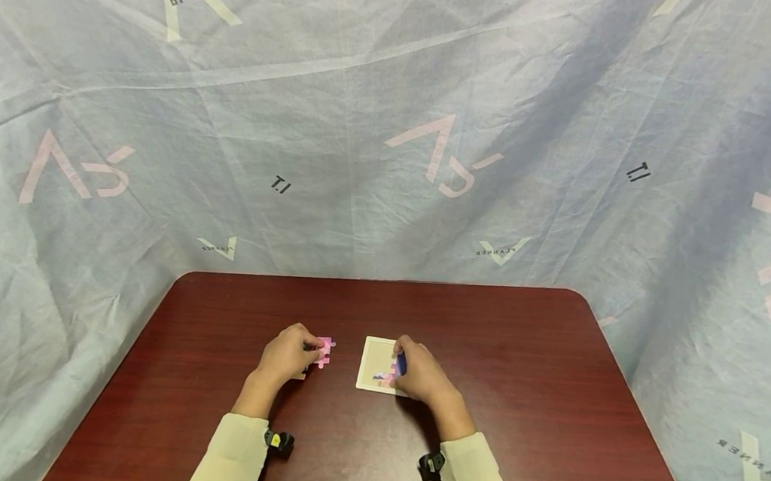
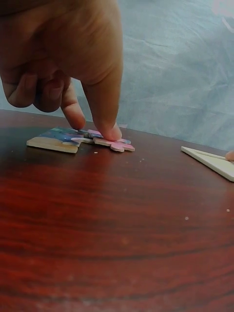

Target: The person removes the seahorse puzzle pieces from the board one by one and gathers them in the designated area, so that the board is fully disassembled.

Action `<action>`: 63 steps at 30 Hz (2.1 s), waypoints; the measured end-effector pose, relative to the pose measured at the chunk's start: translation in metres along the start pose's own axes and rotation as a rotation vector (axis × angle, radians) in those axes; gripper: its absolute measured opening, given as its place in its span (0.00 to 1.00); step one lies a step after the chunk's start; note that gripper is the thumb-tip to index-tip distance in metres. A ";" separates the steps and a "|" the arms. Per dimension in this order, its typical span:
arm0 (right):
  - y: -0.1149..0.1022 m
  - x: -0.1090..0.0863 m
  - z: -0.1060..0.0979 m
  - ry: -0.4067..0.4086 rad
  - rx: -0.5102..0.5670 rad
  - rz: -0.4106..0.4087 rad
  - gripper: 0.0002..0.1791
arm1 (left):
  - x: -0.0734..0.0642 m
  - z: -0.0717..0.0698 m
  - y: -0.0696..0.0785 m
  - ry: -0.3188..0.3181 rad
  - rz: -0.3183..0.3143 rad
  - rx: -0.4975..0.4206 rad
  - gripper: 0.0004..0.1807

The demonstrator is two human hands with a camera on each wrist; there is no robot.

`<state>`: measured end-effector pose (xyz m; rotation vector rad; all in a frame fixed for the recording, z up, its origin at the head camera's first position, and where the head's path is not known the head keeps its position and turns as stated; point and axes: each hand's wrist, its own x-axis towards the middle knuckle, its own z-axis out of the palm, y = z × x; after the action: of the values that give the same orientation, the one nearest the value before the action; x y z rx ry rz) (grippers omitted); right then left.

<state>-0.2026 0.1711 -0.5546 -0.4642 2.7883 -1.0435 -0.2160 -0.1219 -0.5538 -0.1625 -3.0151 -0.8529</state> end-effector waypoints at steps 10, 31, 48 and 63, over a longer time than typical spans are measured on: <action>0.002 0.000 0.001 -0.003 -0.004 -0.002 0.28 | 0.000 0.000 0.000 -0.012 0.025 -0.018 0.06; 0.002 0.001 0.001 -0.006 -0.009 -0.007 0.28 | 0.000 -0.005 -0.004 -0.045 -0.008 -0.097 0.10; 0.004 0.001 -0.001 -0.024 -0.005 -0.010 0.28 | -0.007 0.003 0.026 -0.002 0.098 -0.100 0.10; 0.005 0.003 -0.003 -0.035 -0.014 -0.019 0.27 | -0.020 0.019 0.062 -0.064 0.182 -0.063 0.10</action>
<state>-0.2072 0.1753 -0.5555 -0.5059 2.7683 -1.0100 -0.1889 -0.0614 -0.5388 -0.4661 -2.9727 -0.9414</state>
